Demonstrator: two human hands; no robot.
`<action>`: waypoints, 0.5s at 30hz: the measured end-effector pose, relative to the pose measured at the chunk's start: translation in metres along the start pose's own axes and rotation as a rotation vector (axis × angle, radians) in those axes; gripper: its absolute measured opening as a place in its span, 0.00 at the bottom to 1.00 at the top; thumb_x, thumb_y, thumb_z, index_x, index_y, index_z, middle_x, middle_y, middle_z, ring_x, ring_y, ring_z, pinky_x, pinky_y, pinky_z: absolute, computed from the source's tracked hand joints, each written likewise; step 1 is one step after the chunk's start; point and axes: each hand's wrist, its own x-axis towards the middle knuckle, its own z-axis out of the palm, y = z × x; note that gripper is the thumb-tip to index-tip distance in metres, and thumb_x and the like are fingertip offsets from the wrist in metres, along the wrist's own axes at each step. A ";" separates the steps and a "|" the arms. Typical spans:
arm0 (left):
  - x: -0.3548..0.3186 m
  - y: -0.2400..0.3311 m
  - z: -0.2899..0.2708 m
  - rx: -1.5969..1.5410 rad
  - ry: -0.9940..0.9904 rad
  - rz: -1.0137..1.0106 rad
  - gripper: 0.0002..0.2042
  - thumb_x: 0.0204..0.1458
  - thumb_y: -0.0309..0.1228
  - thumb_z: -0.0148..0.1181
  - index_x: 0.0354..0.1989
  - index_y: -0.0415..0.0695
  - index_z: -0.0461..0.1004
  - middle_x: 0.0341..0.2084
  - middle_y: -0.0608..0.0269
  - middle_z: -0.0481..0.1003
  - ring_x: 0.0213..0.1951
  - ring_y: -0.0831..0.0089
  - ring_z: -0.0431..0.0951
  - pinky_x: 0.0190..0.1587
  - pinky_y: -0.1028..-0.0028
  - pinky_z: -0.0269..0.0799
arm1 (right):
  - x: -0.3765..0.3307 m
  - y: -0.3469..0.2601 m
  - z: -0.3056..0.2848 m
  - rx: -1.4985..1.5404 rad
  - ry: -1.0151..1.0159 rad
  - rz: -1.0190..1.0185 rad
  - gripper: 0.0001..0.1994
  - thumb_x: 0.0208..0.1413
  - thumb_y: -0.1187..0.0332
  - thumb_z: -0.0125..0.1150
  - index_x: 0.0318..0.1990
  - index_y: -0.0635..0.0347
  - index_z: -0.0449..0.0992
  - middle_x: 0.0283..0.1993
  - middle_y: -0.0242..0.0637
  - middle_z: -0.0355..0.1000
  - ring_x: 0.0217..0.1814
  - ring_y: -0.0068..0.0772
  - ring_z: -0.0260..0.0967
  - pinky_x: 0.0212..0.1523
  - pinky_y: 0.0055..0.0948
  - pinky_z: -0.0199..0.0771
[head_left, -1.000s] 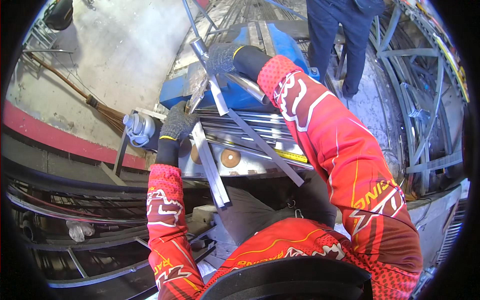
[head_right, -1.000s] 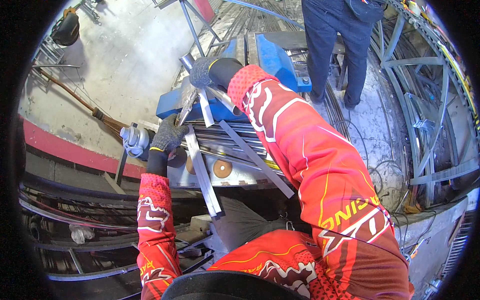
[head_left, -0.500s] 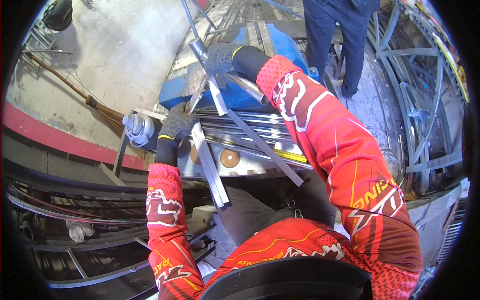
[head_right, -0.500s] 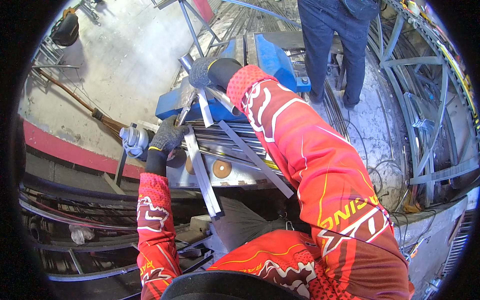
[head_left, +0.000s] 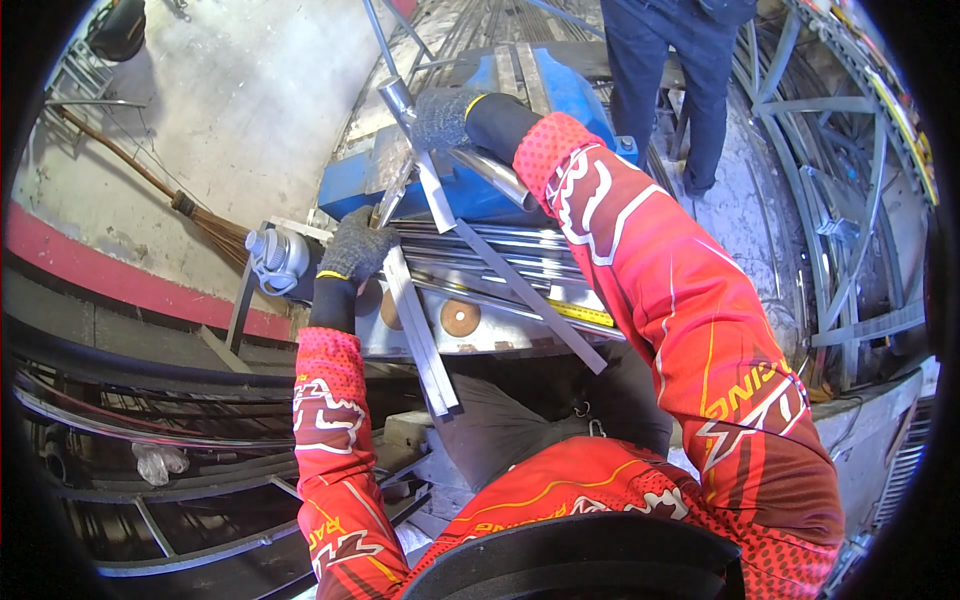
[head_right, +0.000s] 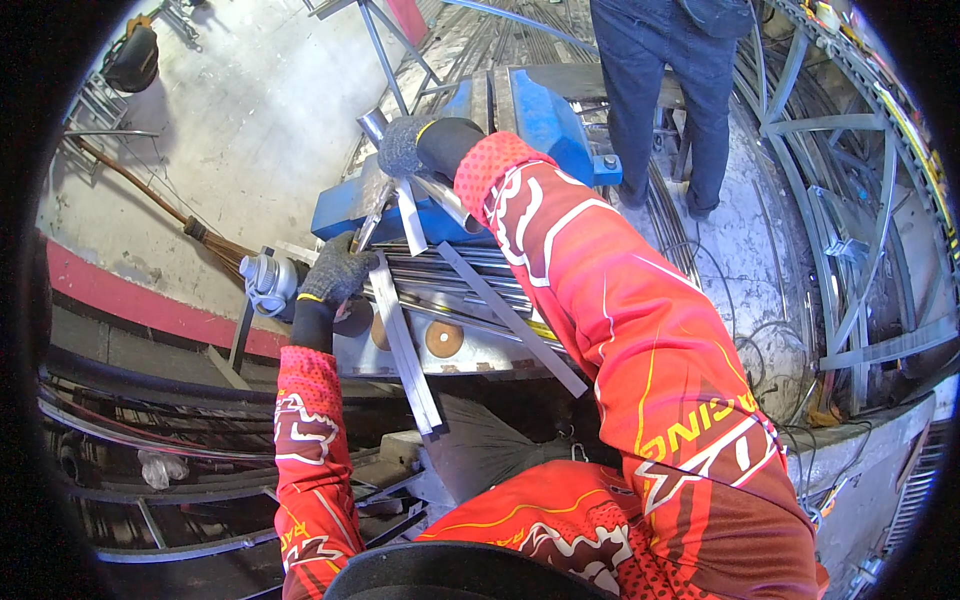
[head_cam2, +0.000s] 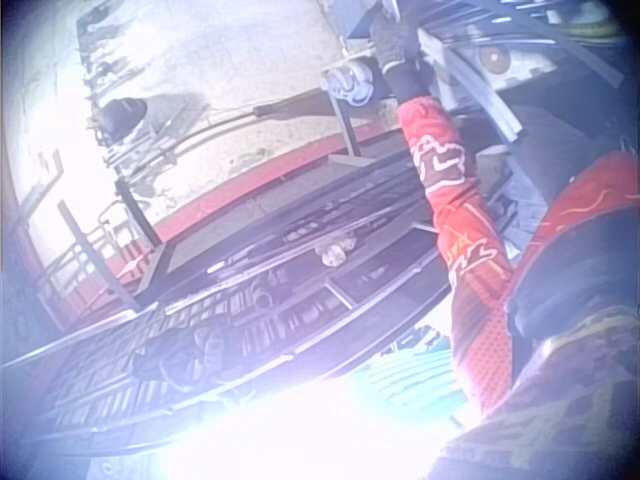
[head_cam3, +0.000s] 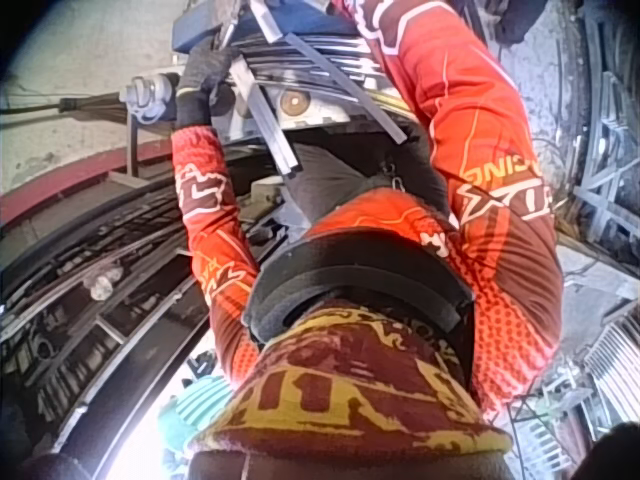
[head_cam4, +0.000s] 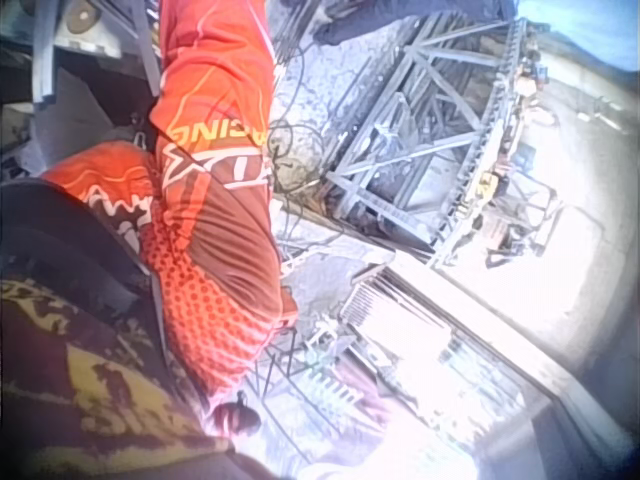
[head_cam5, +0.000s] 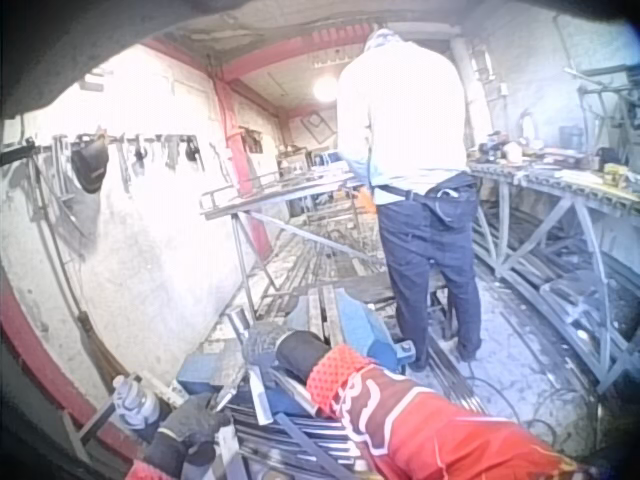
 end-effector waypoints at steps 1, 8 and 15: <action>0.001 0.001 0.000 0.001 -0.005 0.002 0.12 0.52 0.32 0.62 0.40 0.39 0.72 0.22 0.62 0.72 0.21 0.72 0.72 0.24 0.70 0.70 | 0.001 0.001 0.000 -0.059 -0.017 -0.031 0.17 0.52 0.67 0.55 0.44 0.66 0.83 0.44 0.57 0.79 0.49 0.56 0.79 0.55 0.48 0.77; -0.007 0.003 -0.004 0.008 0.004 -0.122 0.19 0.46 0.37 0.62 0.45 0.37 0.76 0.38 0.40 0.79 0.42 0.45 0.79 0.48 0.56 0.73 | -0.045 -0.033 -0.042 0.039 -0.047 0.057 0.17 0.52 0.67 0.55 0.44 0.67 0.83 0.44 0.57 0.79 0.49 0.57 0.79 0.55 0.48 0.76; -0.002 0.018 -0.004 0.150 0.048 -0.056 0.18 0.47 0.35 0.58 0.44 0.36 0.76 0.39 0.36 0.79 0.46 0.41 0.78 0.51 0.54 0.72 | -0.058 -0.034 -0.052 0.116 -0.070 0.138 0.17 0.53 0.67 0.54 0.46 0.67 0.82 0.47 0.58 0.79 0.51 0.56 0.79 0.56 0.47 0.76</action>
